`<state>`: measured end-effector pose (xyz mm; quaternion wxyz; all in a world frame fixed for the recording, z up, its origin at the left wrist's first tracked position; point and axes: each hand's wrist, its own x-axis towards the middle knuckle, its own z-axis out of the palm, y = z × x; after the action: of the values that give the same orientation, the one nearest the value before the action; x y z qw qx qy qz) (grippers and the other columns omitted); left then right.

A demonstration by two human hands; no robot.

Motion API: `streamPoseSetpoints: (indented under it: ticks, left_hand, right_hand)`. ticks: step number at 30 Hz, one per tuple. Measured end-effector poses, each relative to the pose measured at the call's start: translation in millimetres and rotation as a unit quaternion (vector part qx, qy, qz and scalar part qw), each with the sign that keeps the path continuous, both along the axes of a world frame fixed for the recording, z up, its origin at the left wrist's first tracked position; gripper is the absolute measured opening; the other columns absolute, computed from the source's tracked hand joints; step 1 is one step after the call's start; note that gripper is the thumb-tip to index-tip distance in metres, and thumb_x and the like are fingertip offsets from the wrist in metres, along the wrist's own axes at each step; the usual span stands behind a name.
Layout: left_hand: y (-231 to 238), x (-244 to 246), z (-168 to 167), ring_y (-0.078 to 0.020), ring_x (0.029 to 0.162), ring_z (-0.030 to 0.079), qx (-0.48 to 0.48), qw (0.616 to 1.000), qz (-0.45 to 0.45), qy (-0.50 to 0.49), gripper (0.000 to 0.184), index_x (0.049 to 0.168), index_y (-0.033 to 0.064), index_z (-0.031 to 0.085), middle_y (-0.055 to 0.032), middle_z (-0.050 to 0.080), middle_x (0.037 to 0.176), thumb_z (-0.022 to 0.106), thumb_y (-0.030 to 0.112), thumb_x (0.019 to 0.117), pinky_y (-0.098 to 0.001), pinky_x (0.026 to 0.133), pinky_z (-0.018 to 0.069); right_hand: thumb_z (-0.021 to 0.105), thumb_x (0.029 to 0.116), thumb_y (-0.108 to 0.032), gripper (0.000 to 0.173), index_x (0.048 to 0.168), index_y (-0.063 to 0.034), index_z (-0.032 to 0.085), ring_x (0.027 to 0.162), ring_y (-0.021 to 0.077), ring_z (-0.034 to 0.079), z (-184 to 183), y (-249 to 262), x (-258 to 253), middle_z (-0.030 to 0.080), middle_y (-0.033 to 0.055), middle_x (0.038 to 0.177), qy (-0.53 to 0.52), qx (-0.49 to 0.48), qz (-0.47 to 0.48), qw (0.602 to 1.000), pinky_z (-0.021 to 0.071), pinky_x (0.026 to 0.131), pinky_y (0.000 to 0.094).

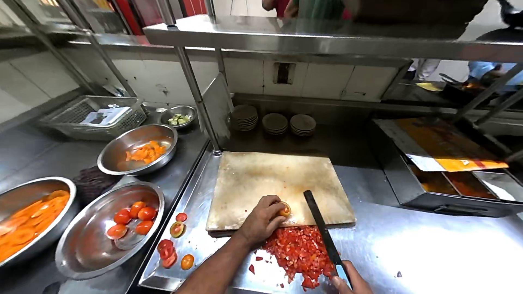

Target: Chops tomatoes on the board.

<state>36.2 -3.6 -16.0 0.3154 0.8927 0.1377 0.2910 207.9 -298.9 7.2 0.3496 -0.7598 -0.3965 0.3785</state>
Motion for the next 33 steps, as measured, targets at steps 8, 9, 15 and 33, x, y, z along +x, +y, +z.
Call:
streamPoseSetpoints:
  ticks: [8, 9, 15, 33]
  left_hand:
    - [-0.3, -3.1, -4.9, -0.0207, 0.119, 0.063, 0.013, 0.999, -0.002, -0.047, 0.034, 0.124, 0.0093, 0.071, -0.0122, 0.067, 0.121, 0.062, 0.033, 0.1015, -0.0352, 0.105, 0.0518]
    - [0.0, -3.0, -6.1, -0.0206, 0.119, 0.063, 0.016, 0.999, -0.003, -0.05, 0.034, 0.124, 0.0091, 0.071, -0.0125, 0.067, 0.122, 0.062, 0.033, 0.1015, -0.0351, 0.105, 0.0519]
    - [-0.3, -1.7, -7.4, -0.0195, 0.116, 0.064, 0.018, 0.999, 0.008, -0.05, 0.032, 0.121, 0.0094, 0.072, -0.0117, 0.068, 0.119, 0.061, 0.033, 0.1024, -0.0341, 0.104, 0.0528]
    - [-0.3, 2.7, -3.1, -0.0229, 0.124, 0.063, 0.005, 1.0, 0.014, 0.008, 0.032, 0.12, 0.0054, 0.07, -0.0121, 0.069, 0.126, 0.065, 0.029, 0.099, -0.0375, 0.11, 0.0493]
  right_hand:
    - [0.054, 0.1063, -0.032, 0.047, 0.139, 0.0016, 0.051, 0.081, 0.0423, 0.07, 43.7, 30.3, -4.2, 0.069, 0.0243, 0.089, -0.108, -0.126, 0.123, 0.979, 0.055, 0.077, 0.0611]
    - [0.054, 0.1065, -0.034, 0.048, 0.139, 0.0014, 0.051, 0.081, 0.0427, 0.07, 48.2, 30.4, -2.6, 0.069, 0.0244, 0.089, -0.113, -0.138, 0.132, 0.975, 0.0551, 0.077, 0.0614]
    - [0.051, 0.1084, -0.034, 0.048, 0.141, 0.0012, 0.045, 0.088, 0.0458, 0.07, 83.7, 38.2, 0.3, 0.068, 0.027, 0.094, -0.103, -0.212, 0.17, 0.957, 0.0544, 0.08, 0.0632]
    - [0.049, 0.1076, -0.037, 0.047, 0.145, -0.0087, 0.046, 0.075, 0.0334, 0.068, 16.7, 90.6, 14.0, 0.066, 0.0195, 0.094, -0.048, -0.188, 0.139, 0.971, 0.057, 0.073, 0.0537]
